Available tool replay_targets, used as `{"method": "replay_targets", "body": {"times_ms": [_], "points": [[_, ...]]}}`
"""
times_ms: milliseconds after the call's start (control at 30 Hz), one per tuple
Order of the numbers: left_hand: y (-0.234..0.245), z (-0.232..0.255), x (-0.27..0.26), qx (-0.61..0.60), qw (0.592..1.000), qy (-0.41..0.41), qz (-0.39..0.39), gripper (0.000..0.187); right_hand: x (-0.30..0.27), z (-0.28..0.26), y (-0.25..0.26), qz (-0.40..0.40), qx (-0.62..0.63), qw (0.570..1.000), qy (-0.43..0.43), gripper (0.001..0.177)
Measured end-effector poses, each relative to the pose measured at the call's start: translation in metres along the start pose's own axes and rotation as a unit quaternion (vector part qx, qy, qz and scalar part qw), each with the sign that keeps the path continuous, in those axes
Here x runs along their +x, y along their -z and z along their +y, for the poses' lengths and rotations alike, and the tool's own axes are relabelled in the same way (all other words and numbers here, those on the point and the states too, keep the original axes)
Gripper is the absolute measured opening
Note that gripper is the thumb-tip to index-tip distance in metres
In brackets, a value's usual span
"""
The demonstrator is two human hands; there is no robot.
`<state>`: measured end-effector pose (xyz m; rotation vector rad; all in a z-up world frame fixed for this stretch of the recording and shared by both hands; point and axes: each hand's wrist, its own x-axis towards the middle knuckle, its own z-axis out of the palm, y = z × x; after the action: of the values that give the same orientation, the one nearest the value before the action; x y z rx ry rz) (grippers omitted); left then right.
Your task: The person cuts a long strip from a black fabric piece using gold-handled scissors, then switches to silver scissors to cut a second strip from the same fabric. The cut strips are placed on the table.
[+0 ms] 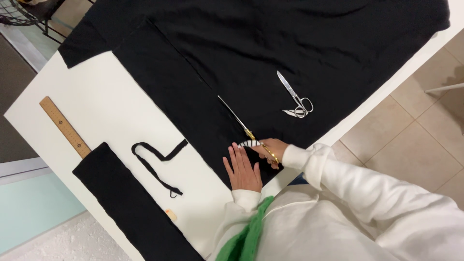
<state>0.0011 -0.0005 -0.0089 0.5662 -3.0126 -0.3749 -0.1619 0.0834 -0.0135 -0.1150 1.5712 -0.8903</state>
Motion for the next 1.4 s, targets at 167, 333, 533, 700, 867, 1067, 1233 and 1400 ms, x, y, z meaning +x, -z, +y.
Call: {"method": "replay_targets", "body": {"times_ms": [167, 333, 533, 700, 867, 1067, 1233, 1400], "points": [[-0.001, -0.001, 0.000, -0.011, 1.000, -0.002, 0.015, 0.073, 0.012, -0.017, 0.004, -0.006, -0.017, 0.999, -0.033, 0.072], [-0.005, -0.001, -0.002, -0.010, 1.000, -0.002, 0.023, 0.073, 0.016, -0.008, 0.003, 0.003, 0.015, 1.000, 0.012, 0.075], [-0.002, 0.000, -0.001, 0.004, 1.000, 0.000, 0.003, 0.074, 0.020, -0.028, 0.003, 0.004, -0.024, 1.000, -0.013, 0.075], [-0.001, 0.000, 0.000, 0.013, 1.000, -0.004, 0.009, 0.073, 0.029, -0.036, 0.004, 0.009, -0.033, 0.999, -0.033, 0.073], [0.002, 0.001, -0.001, 0.007, 1.000, -0.002, -0.003, 0.074, 0.033, -0.025, 0.004, 0.035, -0.007, 0.999, 0.020, 0.074], [0.000, 0.000, -0.001, 0.001, 1.000, -0.001, 0.000, 0.074, 0.021, -0.054, 0.004, 0.005, -0.022, 0.999, -0.033, 0.073], [0.001, 0.001, -0.001, 0.007, 1.000, 0.001, -0.002, 0.075, 0.018, -0.056, 0.003, 0.037, -0.037, 0.999, -0.011, 0.077], [0.000, 0.000, 0.001, 0.019, 1.000, 0.000, 0.000, 0.075, 0.047, -0.040, 0.004, 0.010, 0.019, 1.000, 0.008, 0.060]]}}
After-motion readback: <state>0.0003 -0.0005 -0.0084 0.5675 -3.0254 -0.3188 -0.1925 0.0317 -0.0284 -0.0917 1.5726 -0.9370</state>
